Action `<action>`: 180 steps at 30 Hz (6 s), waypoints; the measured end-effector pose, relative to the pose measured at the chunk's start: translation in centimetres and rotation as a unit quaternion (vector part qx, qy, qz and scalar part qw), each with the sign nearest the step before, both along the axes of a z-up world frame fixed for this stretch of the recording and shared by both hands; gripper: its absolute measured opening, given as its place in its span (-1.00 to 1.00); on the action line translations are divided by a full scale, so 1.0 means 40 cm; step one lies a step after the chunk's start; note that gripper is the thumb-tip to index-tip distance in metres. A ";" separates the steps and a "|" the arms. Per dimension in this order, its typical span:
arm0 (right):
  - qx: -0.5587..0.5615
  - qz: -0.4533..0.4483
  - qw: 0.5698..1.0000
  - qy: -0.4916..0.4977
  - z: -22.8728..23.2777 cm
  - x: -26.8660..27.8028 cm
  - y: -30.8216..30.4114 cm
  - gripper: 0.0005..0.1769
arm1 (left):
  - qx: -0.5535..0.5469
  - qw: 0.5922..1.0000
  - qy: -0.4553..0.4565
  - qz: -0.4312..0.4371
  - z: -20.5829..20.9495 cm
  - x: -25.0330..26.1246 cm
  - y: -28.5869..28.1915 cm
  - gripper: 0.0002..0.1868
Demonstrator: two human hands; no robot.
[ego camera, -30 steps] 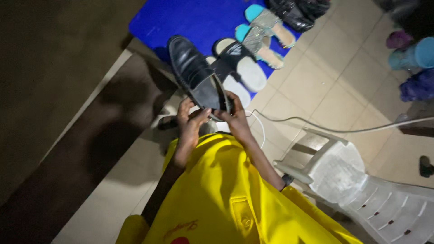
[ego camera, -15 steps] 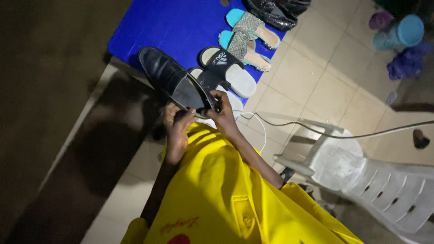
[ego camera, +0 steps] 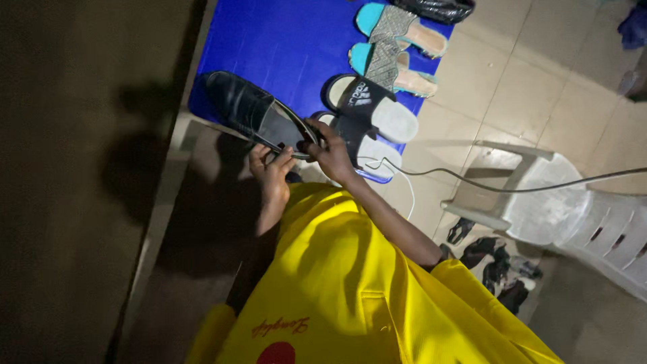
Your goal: The person picks up a shoe and wipes the sole and sides with a cloth.
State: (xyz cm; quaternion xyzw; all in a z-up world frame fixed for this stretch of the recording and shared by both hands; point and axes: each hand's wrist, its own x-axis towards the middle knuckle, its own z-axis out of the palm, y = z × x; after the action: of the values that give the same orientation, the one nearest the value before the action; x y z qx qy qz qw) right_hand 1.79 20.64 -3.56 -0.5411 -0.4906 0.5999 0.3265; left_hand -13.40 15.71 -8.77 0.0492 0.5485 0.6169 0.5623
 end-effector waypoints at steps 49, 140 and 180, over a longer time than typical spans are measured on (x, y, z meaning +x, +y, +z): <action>-0.006 0.137 0.972 0.193 0.003 0.166 -0.100 -0.57 | -0.005 0.987 0.158 -0.020 -0.201 0.073 -0.021 -0.36; 0.172 -0.338 0.832 -0.405 0.223 0.956 -0.341 -0.26 | 0.480 0.335 0.550 -0.595 0.349 1.016 0.151 -0.29; 0.338 -0.031 0.831 -0.441 0.277 1.625 0.616 -0.39 | 0.221 0.601 0.618 -0.457 0.411 1.535 0.831 -0.11</action>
State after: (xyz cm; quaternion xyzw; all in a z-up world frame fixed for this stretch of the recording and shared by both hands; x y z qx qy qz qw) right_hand 66.79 45.28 7.50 -0.6186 -0.7379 0.0840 0.2563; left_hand 48.02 48.95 7.66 0.7853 0.5182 0.2044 0.2701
